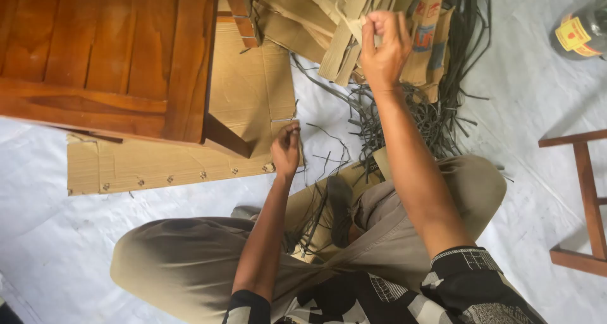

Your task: Wrapping a wooden table leg with protective paper and tying it with plastic strips.

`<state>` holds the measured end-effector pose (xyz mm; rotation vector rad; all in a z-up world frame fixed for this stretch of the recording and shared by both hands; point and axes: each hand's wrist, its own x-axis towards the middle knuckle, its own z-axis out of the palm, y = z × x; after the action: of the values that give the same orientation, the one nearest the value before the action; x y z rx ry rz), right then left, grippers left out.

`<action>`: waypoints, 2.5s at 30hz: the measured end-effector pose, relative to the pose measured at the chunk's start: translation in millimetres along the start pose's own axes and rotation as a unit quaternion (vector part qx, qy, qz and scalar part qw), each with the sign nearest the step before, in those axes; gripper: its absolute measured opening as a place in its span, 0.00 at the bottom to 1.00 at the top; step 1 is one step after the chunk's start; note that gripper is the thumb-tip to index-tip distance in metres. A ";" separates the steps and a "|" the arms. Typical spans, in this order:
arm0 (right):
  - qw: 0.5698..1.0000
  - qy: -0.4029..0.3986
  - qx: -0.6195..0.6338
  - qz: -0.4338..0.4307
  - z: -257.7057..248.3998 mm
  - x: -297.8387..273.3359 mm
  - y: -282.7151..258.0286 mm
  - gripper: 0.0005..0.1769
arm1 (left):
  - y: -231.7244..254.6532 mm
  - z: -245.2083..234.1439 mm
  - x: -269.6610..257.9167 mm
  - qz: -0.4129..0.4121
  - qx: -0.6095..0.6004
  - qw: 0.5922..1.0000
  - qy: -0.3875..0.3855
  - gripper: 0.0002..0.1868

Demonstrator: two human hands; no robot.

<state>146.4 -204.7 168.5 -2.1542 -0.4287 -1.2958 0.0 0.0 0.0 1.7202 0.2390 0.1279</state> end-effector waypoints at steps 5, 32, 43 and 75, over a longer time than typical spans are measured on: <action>0.993 -0.056 0.099 0.035 -21.6 42.6 -62.8 0.05 | 60.0 -21.6 8.7 0.059 -0.037 0.997 0.021 0.16; 0.660 -0.483 0.542 0.194 60.8 -22.4 -159.6 0.06 | 27.0 -129.7 -22.8 0.149 -0.158 0.955 0.201 0.09; 0.660 -0.420 0.561 0.272 92.2 -91.4 -169.8 0.27 | 3.9 -116.3 -4.5 0.127 -0.106 0.927 0.337 0.11; 0.613 -0.567 0.443 0.327 101.2 -142.4 -144.9 0.31 | -36.3 -100.5 -17.8 0.136 0.068 0.936 0.318 0.42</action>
<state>70.0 -25.1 52.6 -1.6069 -0.4963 0.7557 -42.6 97.9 -18.4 1.7983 0.4908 0.8979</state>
